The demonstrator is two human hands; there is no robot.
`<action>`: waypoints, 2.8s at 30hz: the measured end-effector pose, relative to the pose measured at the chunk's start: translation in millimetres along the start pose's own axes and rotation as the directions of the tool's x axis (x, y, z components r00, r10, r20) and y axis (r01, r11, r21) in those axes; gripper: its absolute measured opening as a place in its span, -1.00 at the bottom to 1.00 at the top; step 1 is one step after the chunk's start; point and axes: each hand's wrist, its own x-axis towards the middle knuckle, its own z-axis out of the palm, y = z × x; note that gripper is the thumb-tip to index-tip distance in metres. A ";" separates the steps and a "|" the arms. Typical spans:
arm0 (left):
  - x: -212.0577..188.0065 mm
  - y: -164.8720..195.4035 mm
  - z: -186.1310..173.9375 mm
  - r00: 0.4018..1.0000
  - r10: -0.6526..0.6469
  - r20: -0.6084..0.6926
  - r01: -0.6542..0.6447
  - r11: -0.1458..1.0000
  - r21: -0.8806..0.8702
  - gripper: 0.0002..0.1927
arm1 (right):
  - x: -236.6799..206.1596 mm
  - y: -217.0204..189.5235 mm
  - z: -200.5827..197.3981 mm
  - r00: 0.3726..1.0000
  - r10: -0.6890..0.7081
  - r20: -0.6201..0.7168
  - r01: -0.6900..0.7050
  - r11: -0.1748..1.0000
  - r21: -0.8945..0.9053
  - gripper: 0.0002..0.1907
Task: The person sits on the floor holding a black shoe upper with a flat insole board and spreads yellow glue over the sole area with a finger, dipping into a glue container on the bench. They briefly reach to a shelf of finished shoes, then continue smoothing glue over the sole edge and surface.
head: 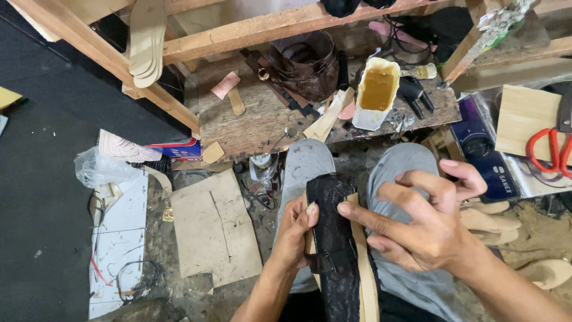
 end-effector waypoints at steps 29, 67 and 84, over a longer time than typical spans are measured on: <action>-4.2 -1.9 -7.0 0.994 0.110 0.026 -0.112 0.981 0.157 -0.53 | 9.7 -10.7 -6.0 0.993 0.102 -0.057 -0.100 0.995 0.027 -0.66; 12.9 -16.1 -31.7 0.993 0.077 0.087 -0.072 0.996 -0.057 -0.34 | 19.3 -27.9 -2.1 0.972 0.225 -0.065 -0.214 0.966 0.146 -0.60; 46.4 -57.5 -96.8 0.903 0.065 0.425 0.081 0.945 -0.317 -0.15 | -124.1 35.4 103.4 0.694 0.691 -0.203 -0.635 0.720 0.280 -0.55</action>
